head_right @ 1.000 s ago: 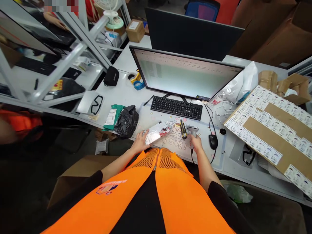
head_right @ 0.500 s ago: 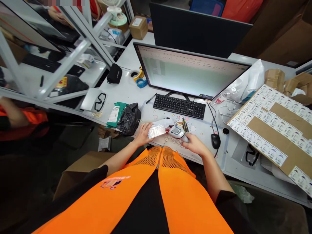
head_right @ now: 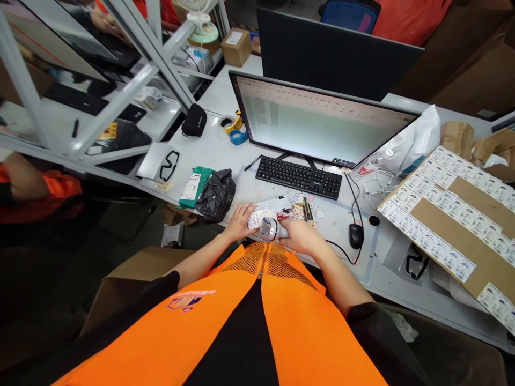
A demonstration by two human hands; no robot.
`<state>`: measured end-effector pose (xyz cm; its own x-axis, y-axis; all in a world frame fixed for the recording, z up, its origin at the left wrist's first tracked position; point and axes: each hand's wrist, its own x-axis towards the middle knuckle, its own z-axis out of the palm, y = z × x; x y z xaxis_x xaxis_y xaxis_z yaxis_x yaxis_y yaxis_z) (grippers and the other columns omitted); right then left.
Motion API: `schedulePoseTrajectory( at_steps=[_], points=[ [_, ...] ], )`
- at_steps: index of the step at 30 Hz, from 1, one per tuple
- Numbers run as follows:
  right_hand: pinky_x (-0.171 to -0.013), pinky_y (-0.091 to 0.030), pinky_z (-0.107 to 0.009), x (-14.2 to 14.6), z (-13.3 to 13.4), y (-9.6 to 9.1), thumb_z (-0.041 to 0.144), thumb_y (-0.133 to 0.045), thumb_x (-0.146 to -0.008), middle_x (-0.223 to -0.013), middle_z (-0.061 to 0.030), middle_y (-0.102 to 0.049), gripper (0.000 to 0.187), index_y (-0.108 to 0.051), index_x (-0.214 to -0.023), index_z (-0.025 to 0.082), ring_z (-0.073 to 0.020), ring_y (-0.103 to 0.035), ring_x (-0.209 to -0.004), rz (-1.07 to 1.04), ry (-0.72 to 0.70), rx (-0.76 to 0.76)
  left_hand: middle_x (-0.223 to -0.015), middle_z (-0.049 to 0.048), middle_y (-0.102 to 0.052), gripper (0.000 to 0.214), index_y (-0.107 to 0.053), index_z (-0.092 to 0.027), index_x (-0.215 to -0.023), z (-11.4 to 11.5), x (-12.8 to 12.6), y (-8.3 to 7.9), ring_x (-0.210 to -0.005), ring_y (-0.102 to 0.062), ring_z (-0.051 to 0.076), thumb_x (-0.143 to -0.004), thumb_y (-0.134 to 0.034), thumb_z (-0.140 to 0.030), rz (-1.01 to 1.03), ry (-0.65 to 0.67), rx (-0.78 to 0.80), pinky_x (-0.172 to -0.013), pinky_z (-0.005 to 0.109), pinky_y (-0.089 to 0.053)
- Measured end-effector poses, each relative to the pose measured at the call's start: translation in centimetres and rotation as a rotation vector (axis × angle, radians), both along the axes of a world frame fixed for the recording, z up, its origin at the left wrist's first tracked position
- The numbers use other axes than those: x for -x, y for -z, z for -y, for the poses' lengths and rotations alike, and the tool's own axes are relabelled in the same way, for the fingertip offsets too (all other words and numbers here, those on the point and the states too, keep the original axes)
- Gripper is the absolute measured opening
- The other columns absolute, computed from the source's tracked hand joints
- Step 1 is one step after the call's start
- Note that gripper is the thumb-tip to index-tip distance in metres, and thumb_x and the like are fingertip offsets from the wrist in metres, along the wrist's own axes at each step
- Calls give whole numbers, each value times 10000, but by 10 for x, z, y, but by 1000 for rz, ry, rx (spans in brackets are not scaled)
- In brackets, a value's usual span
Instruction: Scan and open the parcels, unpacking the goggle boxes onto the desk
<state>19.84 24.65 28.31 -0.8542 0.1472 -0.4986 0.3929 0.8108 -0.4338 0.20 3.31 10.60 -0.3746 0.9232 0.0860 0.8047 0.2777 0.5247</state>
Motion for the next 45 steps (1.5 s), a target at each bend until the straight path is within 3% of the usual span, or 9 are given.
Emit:
schedulePoseTrajectory(
  at_steps=[5, 10, 15, 20, 25, 31, 37, 40, 45],
  points=[
    [-697, -396, -268, -11, -11, 25, 394, -735, -921, -1043, -95, -799, 344, -725, -1213, 214, -258, -725, -896, -36, 113, -9, -1590, 210, -505, 884, -468, -168, -1625, 5, 5, 7, -1466, -473, 412, -838, -809, -380, 7, -16, 8, -1274, 583, -377],
    [-815, -479, -321, -36, -36, 94, 451, -546, -1042, -1154, -167, -781, 451, -644, -1362, 150, -319, -741, -1047, 0, 526, -136, -1575, 203, -495, 891, -450, -185, -1625, 19, 16, 20, -1476, -466, 413, -825, -797, -366, 32, -57, 0, -1277, 594, -376],
    [-1024, -504, -415, -60, -40, 168, 358, -424, -1069, -1430, -299, -645, 673, -349, -1645, 19, -376, -665, -1289, 16, 882, -249, -1559, 207, -491, 878, -447, -179, -1609, 36, 21, 34, -1469, -466, 416, -810, -781, -324, 36, -126, 2, -1272, 585, -387],
    [-1115, -475, -503, -76, -31, 208, 503, -369, -1081, -1513, -363, -538, 839, -174, -1712, -13, -444, -576, -1392, 11, 1089, -281, -1568, 205, -473, 920, -423, -197, -1614, 40, 18, 40, -1481, -442, 435, -786, -801, -331, 65, -221, 37, -1248, 602, -412],
    [-1169, -417, -596, -83, -42, 208, 531, -446, -1021, -1539, -391, -492, 926, -195, -1693, -54, -493, -533, -1397, 5, 1075, -286, -1587, 203, -451, 913, -409, -213, -1620, 38, 16, 42, -1487, -446, 445, -802, -791, -345, 96, -251, 75, -1247, 613, -402],
    [-1242, -362, -526, -46, -85, 176, 298, -463, -983, -1615, -293, -475, 695, -423, -1619, 22, -416, -419, -1510, -109, 1022, -429, -1587, 213, -440, 917, -405, -204, -1601, 38, 18, 49, -1488, -463, 443, -779, -795, -312, 99, -248, 67, -1246, 598, -414],
    [-1162, -439, -405, 8, -126, 168, 260, -513, -1020, -1451, -240, -667, 642, -454, -1634, 82, -334, -607, -1363, 44, 793, -286, -1577, 205, -446, 929, -387, -208, -1586, 34, 20, 56, -1453, -499, 432, -759, -798, -311, 71, -257, 28, -1252, 588, -420],
    [-1106, -481, -388, 27, -137, 173, 290, -539, -1034, -1414, -250, -694, 693, -384, -1679, 89, -329, -655, -1328, 126, 823, -232, -1572, 206, -452, 938, -382, -210, -1585, 33, 19, 56, -1463, -494, 437, -748, -798, -301, 72, -263, 33, -1249, 589, -423],
    [-1074, -515, -406, 49, -149, 178, 291, -574, -1033, -1433, -278, -676, 636, -469, -1621, 72, -350, -666, -1331, 201, 836, -185, -1586, 200, -443, 950, -398, -226, -1584, 33, 19, 55, -1501, -469, 442, -730, -808, -297, 102, -274, 58, -1256, 591, -415]
  ],
)
